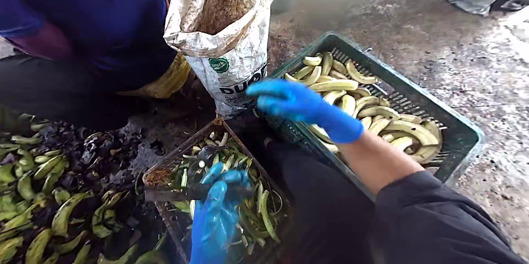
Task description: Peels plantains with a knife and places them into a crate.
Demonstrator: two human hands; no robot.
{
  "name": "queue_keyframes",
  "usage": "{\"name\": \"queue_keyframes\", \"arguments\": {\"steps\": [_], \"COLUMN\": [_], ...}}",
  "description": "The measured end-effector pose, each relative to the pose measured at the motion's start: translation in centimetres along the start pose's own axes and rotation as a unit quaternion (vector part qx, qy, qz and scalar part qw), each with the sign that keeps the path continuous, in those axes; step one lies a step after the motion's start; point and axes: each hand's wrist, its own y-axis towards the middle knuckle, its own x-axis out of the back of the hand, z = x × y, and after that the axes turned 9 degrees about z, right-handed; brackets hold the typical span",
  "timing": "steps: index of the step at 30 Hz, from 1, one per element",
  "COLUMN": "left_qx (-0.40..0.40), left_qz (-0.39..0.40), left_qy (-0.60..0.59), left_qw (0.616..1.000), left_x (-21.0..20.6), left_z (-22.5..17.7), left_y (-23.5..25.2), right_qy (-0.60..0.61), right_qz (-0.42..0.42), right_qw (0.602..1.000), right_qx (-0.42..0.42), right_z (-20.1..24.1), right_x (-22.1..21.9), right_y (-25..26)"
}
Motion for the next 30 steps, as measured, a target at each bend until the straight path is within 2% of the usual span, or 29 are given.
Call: {"name": "queue_keyframes", "arguments": {"steps": [2,4,6,9,12,14,15,16,18,19,22,24,28,30], "left_qx": [0.016,0.051,0.052,0.086,0.092,0.068,0.054,0.044,0.040,0.044,0.053,0.058,0.069,0.070], "left_qz": [-0.029,-0.100,-0.062,-0.053,-0.062,-0.069,-0.071,-0.077,-0.099,-0.094,-0.095,-0.123,-0.186,-0.183], "left_qy": [0.076,0.160,0.159,0.197,0.183,0.179,0.178,0.173,0.152,0.139,0.097,0.087,0.092,0.099], "left_qw": [0.997,0.981,0.984,0.975,0.977,0.979,0.980,0.981,0.983,0.985,0.989,0.987,0.976,0.976], "left_x": [0.4,-0.6,2.5,5.7,7.7,7.5,7.4,7.3,7.2,7.5,8.1,7.2,5.3,6.1], "left_z": [-1.1,-2.7,-2.8,-2.2,-2.1,-2.8,-3.1,-3.5,-4.0,-4.2,-4.3,-4.4,-5.3,-5.3], "left_y": [-0.2,0.0,-0.7,-1.0,-0.9,-0.5,-0.2,0.1,0.4,0.2,-0.3,-0.4,-0.1,-0.5], "right_qy": [-0.143,-0.211,-0.224,-0.239,-0.210,-0.068,0.049,0.182,0.350,0.387,0.427,0.450,0.569,0.626], "right_qz": [-0.123,-0.182,-0.175,-0.135,-0.199,-0.328,-0.417,-0.491,-0.563,-0.570,-0.571,-0.583,-0.598,-0.574], "right_qw": [0.969,0.902,0.853,0.827,0.835,0.849,0.832,0.798,0.721,0.703,0.685,0.663,0.558,0.525], "right_qx": [-0.162,-0.329,-0.438,-0.491,-0.467,-0.410,-0.363,-0.300,-0.203,-0.178,-0.150,-0.130,-0.084,-0.067], "right_z": [-6.5,-12.7,-16.8,-21.0,-22.4,-23.0,-23.5,-23.7,-22.9,-22.3,-20.9,-21.0,-21.3,-22.8], "right_x": [5.3,9.5,11.2,10.2,10.0,11.0,11.8,12.6,14.0,14.4,14.5,13.9,12.9,12.3], "right_y": [0.8,0.7,1.3,2.6,2.8,1.2,0.3,-0.7,-2.8,-3.8,-4.9,-4.4,-2.2,-1.7]}}
